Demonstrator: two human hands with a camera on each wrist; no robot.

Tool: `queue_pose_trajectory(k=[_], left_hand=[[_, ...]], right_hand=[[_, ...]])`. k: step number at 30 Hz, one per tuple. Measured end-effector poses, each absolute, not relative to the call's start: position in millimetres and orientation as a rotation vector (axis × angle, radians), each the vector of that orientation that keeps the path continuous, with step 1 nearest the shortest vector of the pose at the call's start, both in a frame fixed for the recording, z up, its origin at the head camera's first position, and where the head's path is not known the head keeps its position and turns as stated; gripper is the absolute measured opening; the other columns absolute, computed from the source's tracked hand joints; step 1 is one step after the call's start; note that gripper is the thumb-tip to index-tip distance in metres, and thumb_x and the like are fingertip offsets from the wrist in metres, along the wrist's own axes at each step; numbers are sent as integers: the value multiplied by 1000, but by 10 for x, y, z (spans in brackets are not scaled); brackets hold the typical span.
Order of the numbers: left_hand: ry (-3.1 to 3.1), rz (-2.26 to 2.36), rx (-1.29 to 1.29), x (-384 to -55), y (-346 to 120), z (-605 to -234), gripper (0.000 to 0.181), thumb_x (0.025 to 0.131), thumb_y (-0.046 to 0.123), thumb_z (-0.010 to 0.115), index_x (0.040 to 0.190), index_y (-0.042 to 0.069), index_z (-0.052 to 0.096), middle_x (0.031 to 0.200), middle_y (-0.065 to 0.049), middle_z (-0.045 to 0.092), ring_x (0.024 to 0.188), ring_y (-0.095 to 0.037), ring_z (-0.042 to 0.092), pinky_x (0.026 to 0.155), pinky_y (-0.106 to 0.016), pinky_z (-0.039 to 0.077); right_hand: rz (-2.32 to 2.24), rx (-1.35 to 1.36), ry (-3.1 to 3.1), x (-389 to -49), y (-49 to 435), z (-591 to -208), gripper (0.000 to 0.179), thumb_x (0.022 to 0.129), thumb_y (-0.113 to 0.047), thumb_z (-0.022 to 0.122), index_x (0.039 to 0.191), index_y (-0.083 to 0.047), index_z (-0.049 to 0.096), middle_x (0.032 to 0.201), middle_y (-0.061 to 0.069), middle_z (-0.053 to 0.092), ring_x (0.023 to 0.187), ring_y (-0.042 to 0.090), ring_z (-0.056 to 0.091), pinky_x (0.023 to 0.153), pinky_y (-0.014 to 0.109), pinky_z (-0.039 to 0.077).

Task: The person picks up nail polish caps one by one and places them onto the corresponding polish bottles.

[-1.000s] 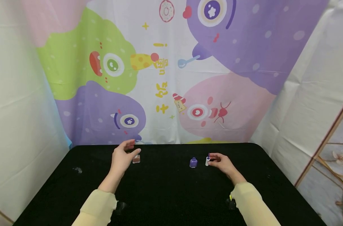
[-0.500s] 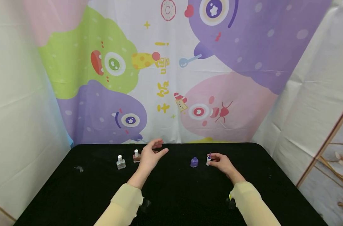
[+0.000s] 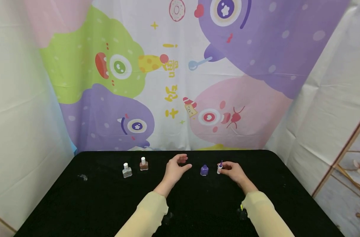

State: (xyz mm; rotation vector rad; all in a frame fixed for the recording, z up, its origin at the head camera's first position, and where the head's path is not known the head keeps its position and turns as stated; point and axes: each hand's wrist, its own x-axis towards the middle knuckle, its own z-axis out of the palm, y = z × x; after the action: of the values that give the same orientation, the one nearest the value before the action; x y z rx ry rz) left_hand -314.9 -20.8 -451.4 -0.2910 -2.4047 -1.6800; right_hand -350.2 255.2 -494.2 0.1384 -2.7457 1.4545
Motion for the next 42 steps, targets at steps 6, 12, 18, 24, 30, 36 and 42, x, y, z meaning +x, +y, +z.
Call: queue_pose_trajectory(k=[6, 12, 18, 24, 30, 36, 42], left_hand=[[-2450, -1702, -301, -3179, -3, -4617, 43, 82, 18, 74, 120, 6, 59, 115, -9, 65, 109, -27, 58, 93, -44, 47], [-2462, -1732, -290, -3170, 157, -4649, 43, 81, 16, 75, 120, 5, 60, 116, -11, 64, 110, -28, 57, 93, -43, 47], [-2498, -1706, -295, -3218, 249, -4759, 45, 80, 11, 75, 121, 1, 58, 114, -12, 64, 109, -28, 57, 93, -43, 47], [-2519, -1706, -248, -3252, 340, -4869, 44, 78, 10, 77, 118, 1, 60, 110, -12, 65, 105, -28, 59, 90, -41, 48], [-2539, -1670, -195, -3262, 429, -4955, 39, 79, 12, 76, 114, 2, 62, 107, -11, 67, 101, -26, 61, 89, -40, 49], [-2549, -1569, -146, -3245, 502, -4979, 25, 81, 12, 74, 104, 7, 68, 98, -7, 68, 94, -21, 61, 85, -41, 49], [-2503, -1543, -108, -3260, 542, -4991, 14, 80, 9, 74, 94, 8, 71, 89, -3, 69, 86, -16, 61, 80, -38, 49]], right_hand=[[1434, 121, -2746, -3522, 2565, -4971, 26, 83, -17, 72, 105, -4, 69, 104, 12, 67, 87, 16, 57, 75, 30, 48], [1432, 104, -2749, -3534, 2556, -4995, 27, 83, -19, 73, 104, -4, 70, 106, 12, 67, 90, 17, 59, 77, 32, 49], [1426, 94, -2748, -3541, 2550, -4999, 27, 83, -20, 73, 104, -4, 70, 106, 12, 68, 93, 18, 60, 83, 36, 49], [1422, 80, -2757, -3525, 2534, -4979, 26, 83, -18, 72, 104, -3, 70, 105, 12, 68, 93, 20, 60, 83, 37, 49], [1420, 87, -2766, -3518, 2538, -4987, 25, 83, -18, 73, 104, -4, 70, 106, 12, 68, 94, 20, 61, 85, 38, 49], [1433, 86, -2763, -3525, 2536, -4993, 25, 83, -19, 72, 105, -6, 70, 108, 11, 68, 99, 21, 60, 89, 43, 48], [1440, 80, -2747, -3516, 2555, -4984, 25, 83, -19, 73, 104, -6, 71, 109, 12, 68, 98, 23, 61, 88, 42, 49]])
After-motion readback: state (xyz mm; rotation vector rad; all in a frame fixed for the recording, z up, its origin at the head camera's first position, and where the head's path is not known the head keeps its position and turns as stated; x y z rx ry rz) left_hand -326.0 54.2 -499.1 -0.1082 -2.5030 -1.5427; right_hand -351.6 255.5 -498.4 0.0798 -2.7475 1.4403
